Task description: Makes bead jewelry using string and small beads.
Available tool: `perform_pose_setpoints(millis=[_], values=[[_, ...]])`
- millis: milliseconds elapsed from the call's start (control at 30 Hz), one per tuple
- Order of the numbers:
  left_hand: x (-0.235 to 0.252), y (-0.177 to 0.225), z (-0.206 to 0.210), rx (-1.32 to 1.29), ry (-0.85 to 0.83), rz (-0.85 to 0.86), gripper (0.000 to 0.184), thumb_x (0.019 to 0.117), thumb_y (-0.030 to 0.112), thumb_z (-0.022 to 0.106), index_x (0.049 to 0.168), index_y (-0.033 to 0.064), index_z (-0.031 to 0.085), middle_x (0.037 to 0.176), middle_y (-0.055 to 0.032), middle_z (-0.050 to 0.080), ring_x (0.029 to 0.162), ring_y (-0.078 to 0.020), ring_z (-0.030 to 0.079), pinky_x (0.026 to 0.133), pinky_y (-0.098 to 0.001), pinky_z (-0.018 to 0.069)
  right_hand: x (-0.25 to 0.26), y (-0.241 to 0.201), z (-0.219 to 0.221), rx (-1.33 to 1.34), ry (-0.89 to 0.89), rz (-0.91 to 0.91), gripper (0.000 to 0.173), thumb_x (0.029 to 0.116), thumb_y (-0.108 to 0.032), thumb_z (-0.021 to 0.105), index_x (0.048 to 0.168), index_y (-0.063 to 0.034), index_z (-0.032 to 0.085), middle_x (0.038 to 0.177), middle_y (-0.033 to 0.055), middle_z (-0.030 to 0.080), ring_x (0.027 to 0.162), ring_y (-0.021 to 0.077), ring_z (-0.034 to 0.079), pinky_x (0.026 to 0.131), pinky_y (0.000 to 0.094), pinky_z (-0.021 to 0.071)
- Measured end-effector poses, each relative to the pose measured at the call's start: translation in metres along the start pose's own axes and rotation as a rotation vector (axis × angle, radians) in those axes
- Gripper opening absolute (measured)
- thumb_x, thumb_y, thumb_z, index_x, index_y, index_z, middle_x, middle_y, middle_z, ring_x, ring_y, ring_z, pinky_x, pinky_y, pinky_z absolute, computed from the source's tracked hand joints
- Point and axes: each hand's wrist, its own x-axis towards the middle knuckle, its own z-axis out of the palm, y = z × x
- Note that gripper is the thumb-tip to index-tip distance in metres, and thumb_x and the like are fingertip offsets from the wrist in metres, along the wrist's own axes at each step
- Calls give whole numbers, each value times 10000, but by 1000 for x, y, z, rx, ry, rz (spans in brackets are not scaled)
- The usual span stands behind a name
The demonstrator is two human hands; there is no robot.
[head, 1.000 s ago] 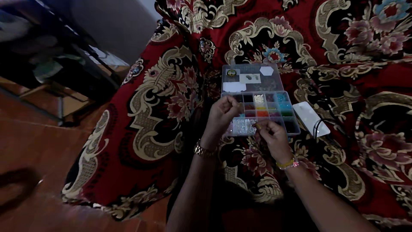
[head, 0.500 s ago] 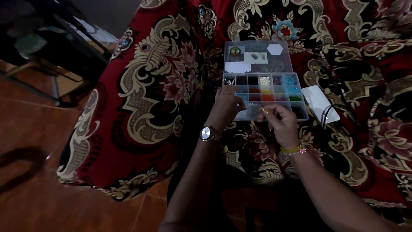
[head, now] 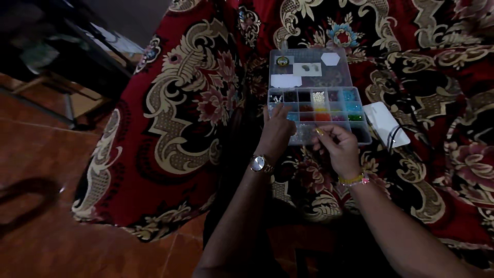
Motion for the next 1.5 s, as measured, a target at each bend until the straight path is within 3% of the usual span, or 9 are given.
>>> perform_pose_setpoints(millis=[200, 367, 700, 833, 900, 1000, 1100, 1233, 1500], values=[[1, 5, 3, 31, -43, -20, 52, 888, 25, 747, 913, 41, 789, 1446, -171, 563, 1454, -437, 365, 1158, -754, 131, 1, -1, -2, -25, 12, -13, 126, 980, -68, 582, 1013, -31, 698, 768, -16, 720, 614, 53, 666, 561, 200, 572], [3, 4, 10, 70, -68, -50, 56, 875, 93, 787, 915, 53, 786, 1465, -149, 551, 1467, -413, 356, 1168, -744, 119, 2, -1, -5, 12, 26, -8, 139, 982, -69, 580, 1034, -39, 706, 766, -11, 712, 612, 61, 663, 556, 208, 572], [-3, 7, -3, -48, 119, 39, 69, 851, 104, 805, 870, 59, 756, 1340, -173, 612, 1330, -420, 499, 1124, -714, 285, 2, -2, -4, 36, 40, 8, 135, 984, -79, 593, 1032, -49, 715, 768, -8, 704, 615, 64, 658, 553, 208, 570], [1, 14, 0, -199, 189, 76, 104, 868, 96, 791, 966, 61, 782, 1356, -168, 608, 1269, -378, 560, 1115, -644, 360, 3, -1, -3, 40, 47, 6, 136, 979, -71, 591, 1030, -43, 714, 754, -10, 703, 602, 58, 653, 550, 205, 568], [1, 11, 0, -155, 194, 83, 122, 874, 111, 788, 989, 68, 785, 1370, -158, 606, 1297, -364, 548, 1129, -639, 343, 3, -1, -6, 37, 49, -5, 140, 985, -73, 587, 1033, -40, 713, 752, -13, 705, 599, 59, 653, 550, 207, 569], [0, 1, 1, -85, 146, 54, 47, 873, 112, 786, 906, 79, 784, 1346, -137, 629, 1350, -362, 506, 1142, -678, 279, 8, -1, -12, 42, 75, 6, 140, 1000, -80, 576, 1026, -57, 712, 757, -25, 705, 606, 51, 651, 557, 207, 566], [-4, 4, -3, -61, 42, -4, 81, 827, 76, 826, 881, 44, 775, 1373, -168, 605, 1405, -428, 428, 1140, -772, 168, 12, -5, -15, 139, 131, 83, 158, 1016, -75, 546, 1019, -69, 703, 745, -34, 691, 601, 39, 632, 557, 190, 545], [0, 6, 2, -43, -54, -57, 109, 834, 111, 830, 915, 51, 791, 1436, -186, 563, 1453, -428, 369, 1160, -758, 106, 14, -4, -15, 255, 163, 120, 170, 1022, -59, 537, 996, -70, 705, 734, -23, 683, 582, 32, 613, 541, 173, 525], [0, 11, 1, 42, -91, -85, 80, 862, 105, 805, 911, 44, 789, 1441, -161, 564, 1458, -419, 360, 1165, -753, 102, 10, -5, -9, 239, 136, 131, 162, 1010, -42, 536, 990, -55, 697, 728, -17, 671, 579, 38, 608, 547, 180, 527]])
